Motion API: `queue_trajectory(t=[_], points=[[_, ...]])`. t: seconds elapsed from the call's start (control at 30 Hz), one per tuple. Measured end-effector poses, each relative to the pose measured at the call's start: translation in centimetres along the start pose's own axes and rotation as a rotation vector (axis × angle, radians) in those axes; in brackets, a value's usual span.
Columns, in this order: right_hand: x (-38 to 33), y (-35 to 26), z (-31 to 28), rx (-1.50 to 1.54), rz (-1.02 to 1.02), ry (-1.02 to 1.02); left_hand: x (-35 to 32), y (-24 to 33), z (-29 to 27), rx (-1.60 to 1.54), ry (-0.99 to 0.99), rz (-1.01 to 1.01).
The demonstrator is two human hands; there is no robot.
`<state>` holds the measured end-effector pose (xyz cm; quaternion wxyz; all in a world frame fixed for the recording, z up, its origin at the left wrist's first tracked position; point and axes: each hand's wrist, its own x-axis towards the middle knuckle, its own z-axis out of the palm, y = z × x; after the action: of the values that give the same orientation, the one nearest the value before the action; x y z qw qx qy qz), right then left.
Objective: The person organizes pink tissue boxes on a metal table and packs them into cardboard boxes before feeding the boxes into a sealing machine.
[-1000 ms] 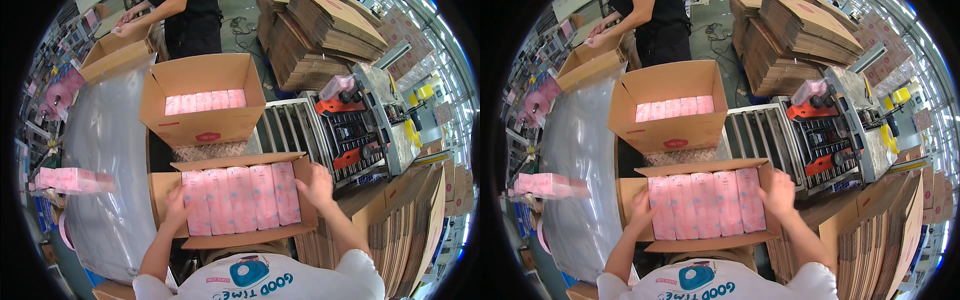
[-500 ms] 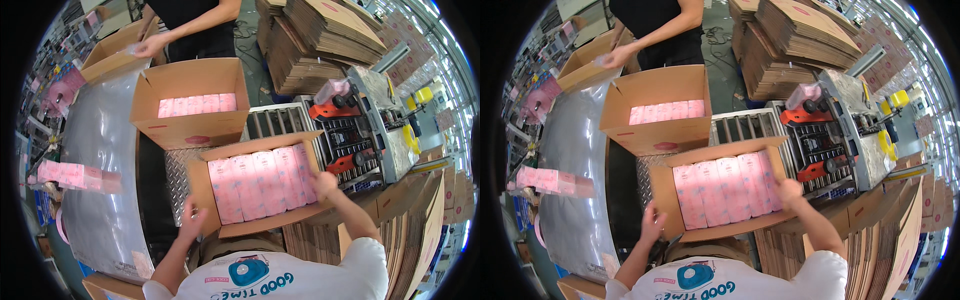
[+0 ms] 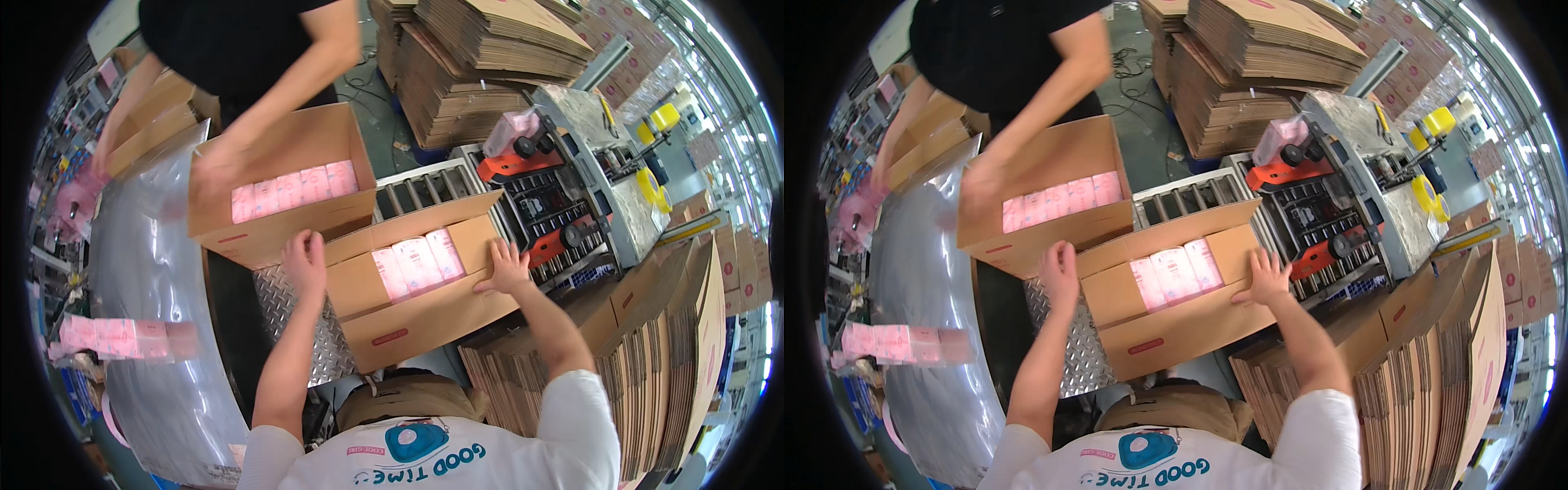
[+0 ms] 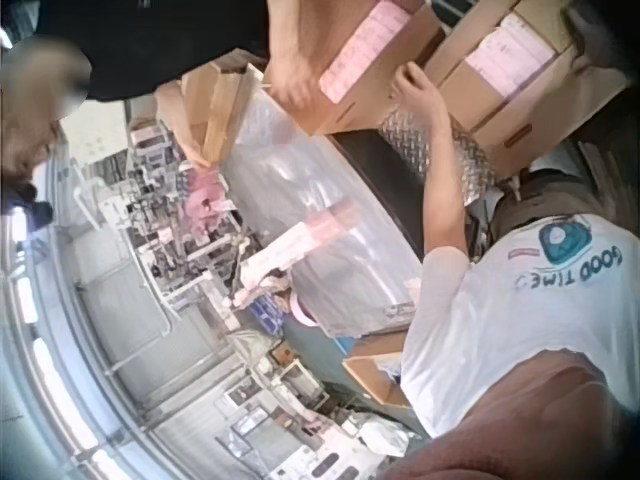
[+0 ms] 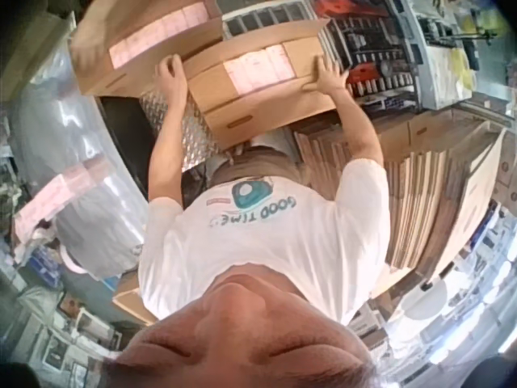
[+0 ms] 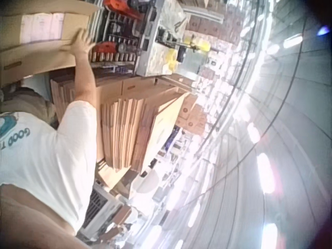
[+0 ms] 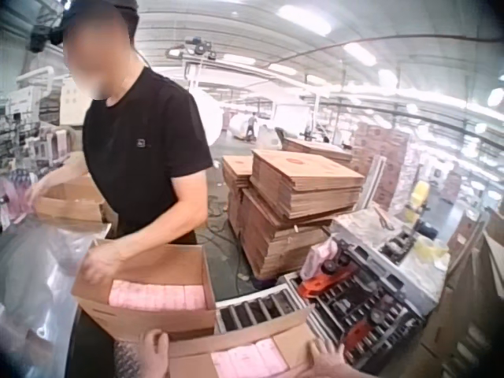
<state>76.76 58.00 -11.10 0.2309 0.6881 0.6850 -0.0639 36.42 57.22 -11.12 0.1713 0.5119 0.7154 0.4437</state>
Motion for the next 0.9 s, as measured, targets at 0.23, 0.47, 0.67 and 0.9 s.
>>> queue_trajectory(t=[0.23, 0.47, 0.67, 0.9], points=[[0.3, 3.2, 9.8, 0.993, 0.652, -0.002, -11.4, -7.4, 2.2, -0.290, -0.447, -0.677], [8.3, 1.5, -2.6, 0.415, 0.012, 0.453, -13.5, -3.7, 12.8, -0.392, -0.244, -0.592], [15.3, 7.1, 2.8, 0.372, -0.069, 0.564, -3.9, 2.0, 25.9, -0.132, -0.387, -0.313], [20.7, 15.9, 2.3, 0.455, -0.012, 0.677, 0.8, 9.8, 33.9, -0.340, -0.465, -0.448]])
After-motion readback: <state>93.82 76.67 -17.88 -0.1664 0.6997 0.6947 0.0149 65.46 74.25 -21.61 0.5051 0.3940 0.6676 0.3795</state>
